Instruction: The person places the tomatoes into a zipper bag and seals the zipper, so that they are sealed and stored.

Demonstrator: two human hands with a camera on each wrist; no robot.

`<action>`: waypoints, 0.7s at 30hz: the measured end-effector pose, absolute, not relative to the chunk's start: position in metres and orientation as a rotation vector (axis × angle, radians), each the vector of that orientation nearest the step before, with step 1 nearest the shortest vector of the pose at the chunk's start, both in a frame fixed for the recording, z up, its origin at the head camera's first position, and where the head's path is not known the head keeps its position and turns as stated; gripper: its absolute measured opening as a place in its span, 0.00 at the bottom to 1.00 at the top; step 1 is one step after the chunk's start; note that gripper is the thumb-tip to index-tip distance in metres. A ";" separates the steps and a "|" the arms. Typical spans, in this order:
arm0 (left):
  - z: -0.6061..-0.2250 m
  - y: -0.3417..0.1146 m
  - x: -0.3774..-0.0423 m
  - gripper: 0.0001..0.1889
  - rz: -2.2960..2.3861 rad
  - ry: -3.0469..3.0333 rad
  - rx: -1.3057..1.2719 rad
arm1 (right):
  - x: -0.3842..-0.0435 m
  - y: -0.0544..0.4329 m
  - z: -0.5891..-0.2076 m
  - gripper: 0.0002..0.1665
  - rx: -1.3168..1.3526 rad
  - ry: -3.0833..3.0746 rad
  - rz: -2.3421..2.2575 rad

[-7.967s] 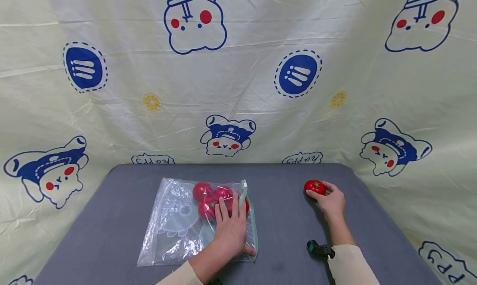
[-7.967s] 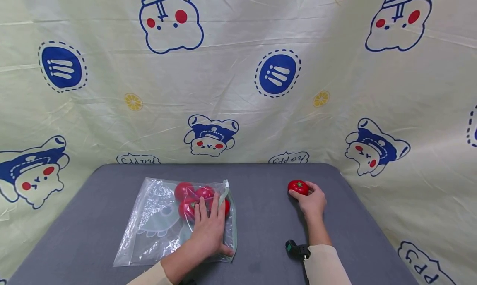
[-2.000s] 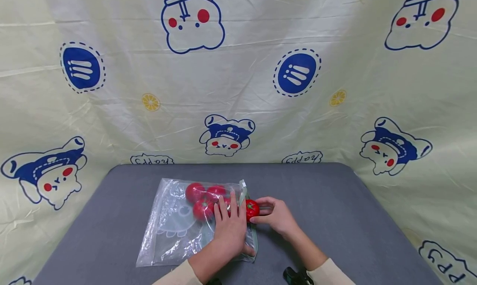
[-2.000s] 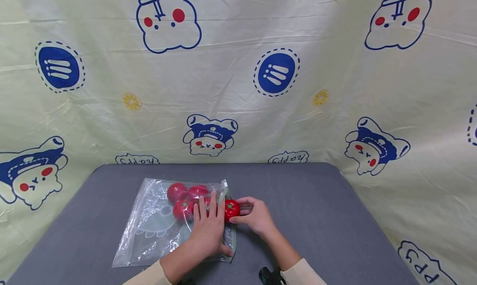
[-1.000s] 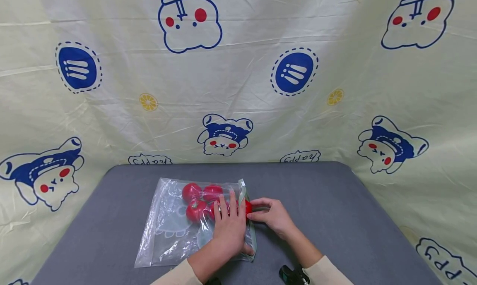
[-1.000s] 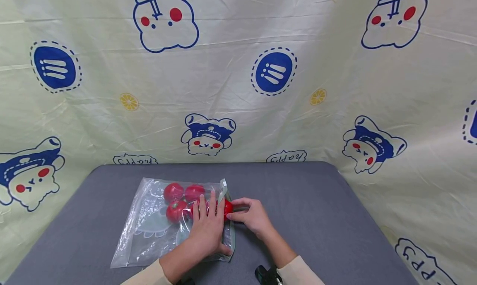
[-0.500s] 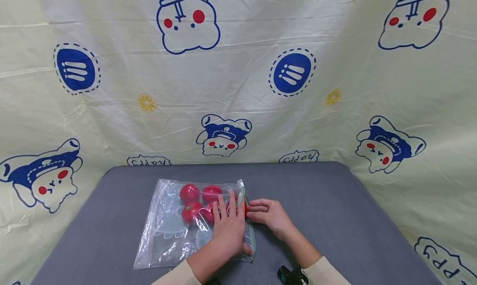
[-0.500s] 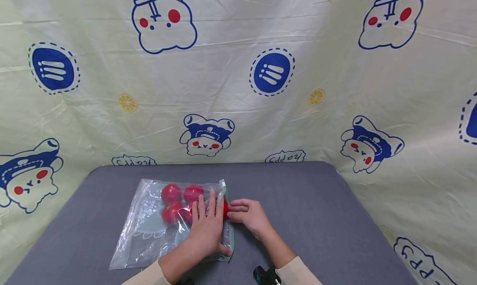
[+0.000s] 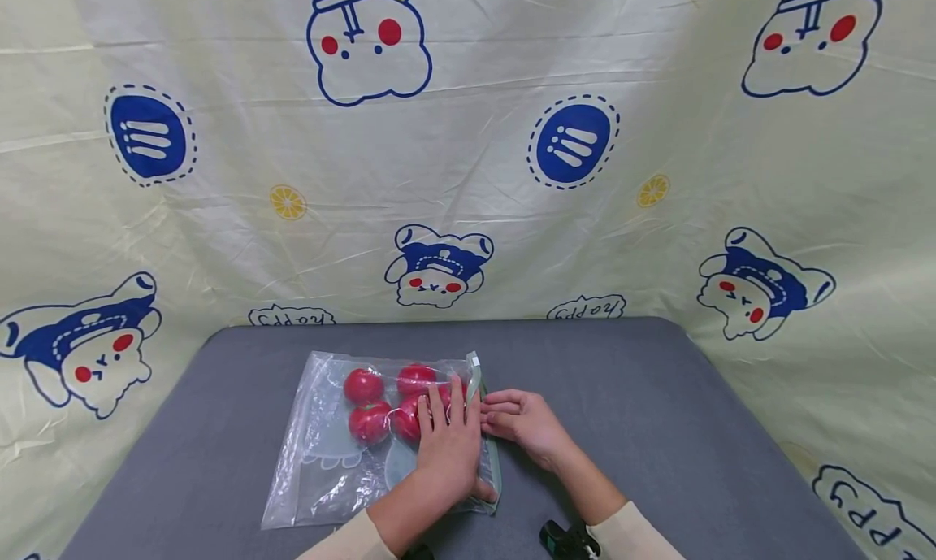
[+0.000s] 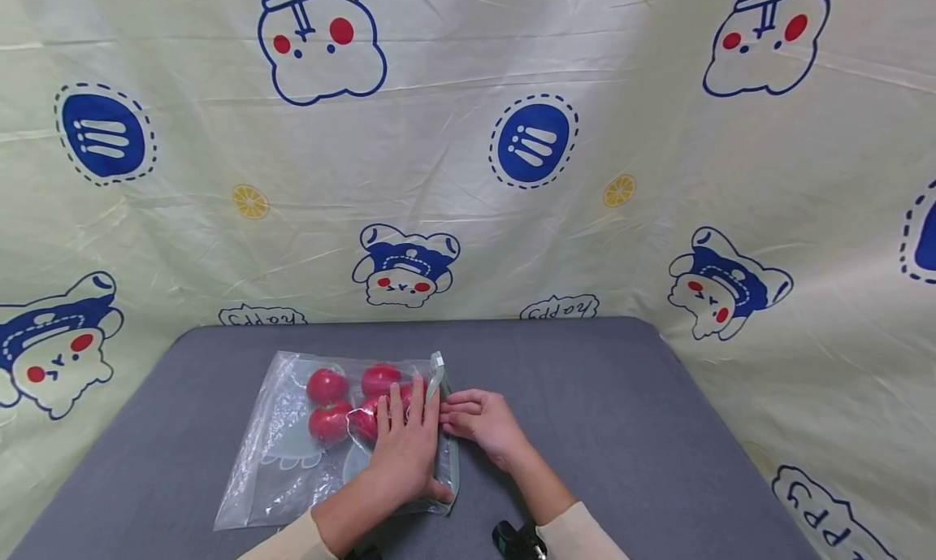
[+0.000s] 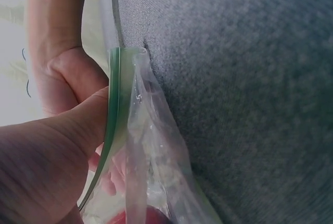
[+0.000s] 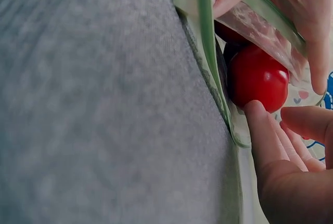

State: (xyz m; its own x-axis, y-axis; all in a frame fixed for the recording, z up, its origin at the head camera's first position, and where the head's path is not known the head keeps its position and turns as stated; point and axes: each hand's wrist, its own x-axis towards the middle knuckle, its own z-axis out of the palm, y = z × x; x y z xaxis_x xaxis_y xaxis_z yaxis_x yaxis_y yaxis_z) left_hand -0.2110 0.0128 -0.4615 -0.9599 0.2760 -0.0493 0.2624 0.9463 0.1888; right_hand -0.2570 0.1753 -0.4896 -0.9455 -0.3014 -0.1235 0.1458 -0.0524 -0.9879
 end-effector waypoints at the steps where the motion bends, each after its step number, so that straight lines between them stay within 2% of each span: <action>1: -0.462 0.013 -0.211 0.70 0.276 3.022 0.416 | -0.257 0.176 -0.489 0.24 -0.161 1.928 -2.073; 21: -0.457 0.016 -0.213 0.69 0.270 2.999 0.405 | -0.247 0.184 -0.482 0.26 -0.066 2.058 -2.076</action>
